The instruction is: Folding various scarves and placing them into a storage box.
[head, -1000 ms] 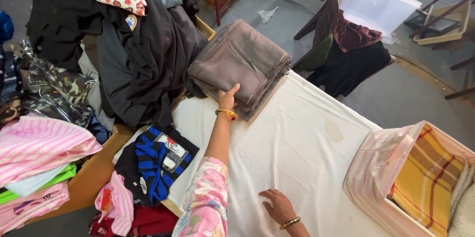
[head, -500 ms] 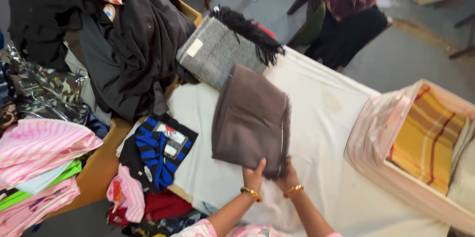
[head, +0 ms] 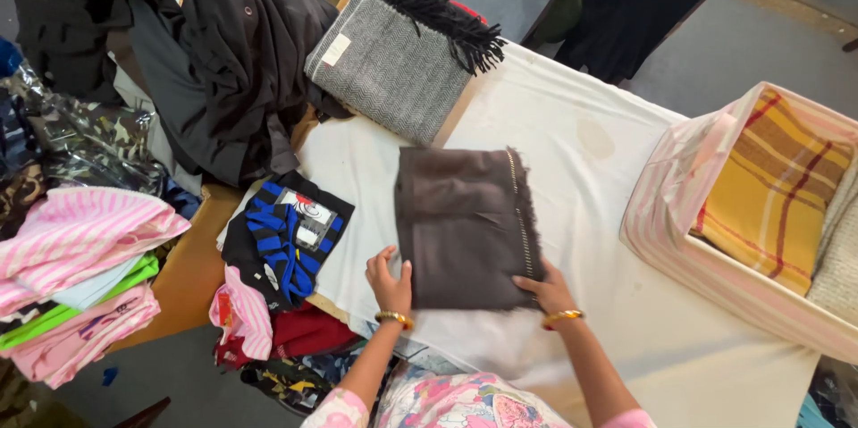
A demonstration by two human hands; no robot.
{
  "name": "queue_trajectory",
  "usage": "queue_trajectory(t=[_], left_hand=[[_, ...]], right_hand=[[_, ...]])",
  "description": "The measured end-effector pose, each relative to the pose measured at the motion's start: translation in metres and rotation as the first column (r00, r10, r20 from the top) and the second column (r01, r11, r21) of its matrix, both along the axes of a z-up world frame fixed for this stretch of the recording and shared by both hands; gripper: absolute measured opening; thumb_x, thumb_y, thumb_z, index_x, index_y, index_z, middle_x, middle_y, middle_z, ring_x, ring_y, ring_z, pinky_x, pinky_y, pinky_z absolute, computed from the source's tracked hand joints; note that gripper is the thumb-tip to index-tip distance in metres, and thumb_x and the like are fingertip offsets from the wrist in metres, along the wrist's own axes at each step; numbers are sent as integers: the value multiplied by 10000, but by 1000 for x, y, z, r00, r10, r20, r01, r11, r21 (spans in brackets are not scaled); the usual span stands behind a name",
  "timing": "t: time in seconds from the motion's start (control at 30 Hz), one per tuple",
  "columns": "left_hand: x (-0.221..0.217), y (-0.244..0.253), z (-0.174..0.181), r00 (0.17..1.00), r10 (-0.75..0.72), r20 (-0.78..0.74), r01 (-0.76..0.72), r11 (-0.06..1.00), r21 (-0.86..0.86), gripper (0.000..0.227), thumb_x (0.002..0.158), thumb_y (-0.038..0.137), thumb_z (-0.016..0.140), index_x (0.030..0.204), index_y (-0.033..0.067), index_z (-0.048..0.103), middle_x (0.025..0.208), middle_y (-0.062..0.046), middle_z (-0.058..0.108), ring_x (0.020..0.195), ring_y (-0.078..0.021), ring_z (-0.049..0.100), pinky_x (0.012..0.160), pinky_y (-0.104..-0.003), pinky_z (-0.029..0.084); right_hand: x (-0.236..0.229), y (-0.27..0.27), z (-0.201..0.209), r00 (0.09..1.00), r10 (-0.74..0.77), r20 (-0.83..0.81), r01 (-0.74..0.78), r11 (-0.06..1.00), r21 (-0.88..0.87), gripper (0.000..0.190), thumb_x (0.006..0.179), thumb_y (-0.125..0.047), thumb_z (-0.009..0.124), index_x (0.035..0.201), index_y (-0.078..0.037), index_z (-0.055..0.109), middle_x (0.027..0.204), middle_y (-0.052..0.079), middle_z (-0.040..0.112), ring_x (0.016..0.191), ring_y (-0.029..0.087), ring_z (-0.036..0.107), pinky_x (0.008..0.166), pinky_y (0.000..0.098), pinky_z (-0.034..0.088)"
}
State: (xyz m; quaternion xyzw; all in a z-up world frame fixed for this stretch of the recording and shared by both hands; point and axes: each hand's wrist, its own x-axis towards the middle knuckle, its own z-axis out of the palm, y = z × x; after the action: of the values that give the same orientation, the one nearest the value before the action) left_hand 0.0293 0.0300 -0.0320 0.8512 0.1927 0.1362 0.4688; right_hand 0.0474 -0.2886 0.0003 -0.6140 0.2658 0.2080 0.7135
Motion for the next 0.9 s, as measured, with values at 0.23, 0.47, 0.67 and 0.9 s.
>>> queue_trajectory(t=[0.23,0.47,0.67,0.9], left_hand=[[-19,-63,-49,953,-12,-304,-140,870,-473,872,743,188,843,1478,117,379,1230,-152,551,1091,-269,584,960,-398,524],[-43,-92,-40,977,-26,-211,-56,926,-372,1015,725,151,813,1538,98,209,1484,-207,407,1354,-366,426,1114,-476,353],[-50,-104,68,705,-695,-140,694,638,334,811,751,330,815,1472,212,462,1361,-134,513,1340,-292,416,1099,-577,268],[-22,-125,6,546,-770,-330,829,440,345,471,901,147,682,1369,181,646,1174,-49,660,1142,-258,611,964,-406,491]], right_hand=[[-41,-70,-15,954,-284,-97,283,959,-26,602,827,-44,730,1402,-93,561,1117,113,711,920,249,666,781,440,504],[-93,-13,-81,877,-470,-98,468,791,394,497,875,-28,681,1350,-59,539,1245,102,672,1089,280,666,948,509,545],[-117,6,-119,926,-368,-85,358,782,510,603,693,178,516,1249,-51,555,1211,71,667,1107,248,657,958,503,555],[-113,10,-140,932,-312,183,253,924,288,534,790,189,635,1281,-8,561,1163,102,620,1035,204,614,912,389,541]])
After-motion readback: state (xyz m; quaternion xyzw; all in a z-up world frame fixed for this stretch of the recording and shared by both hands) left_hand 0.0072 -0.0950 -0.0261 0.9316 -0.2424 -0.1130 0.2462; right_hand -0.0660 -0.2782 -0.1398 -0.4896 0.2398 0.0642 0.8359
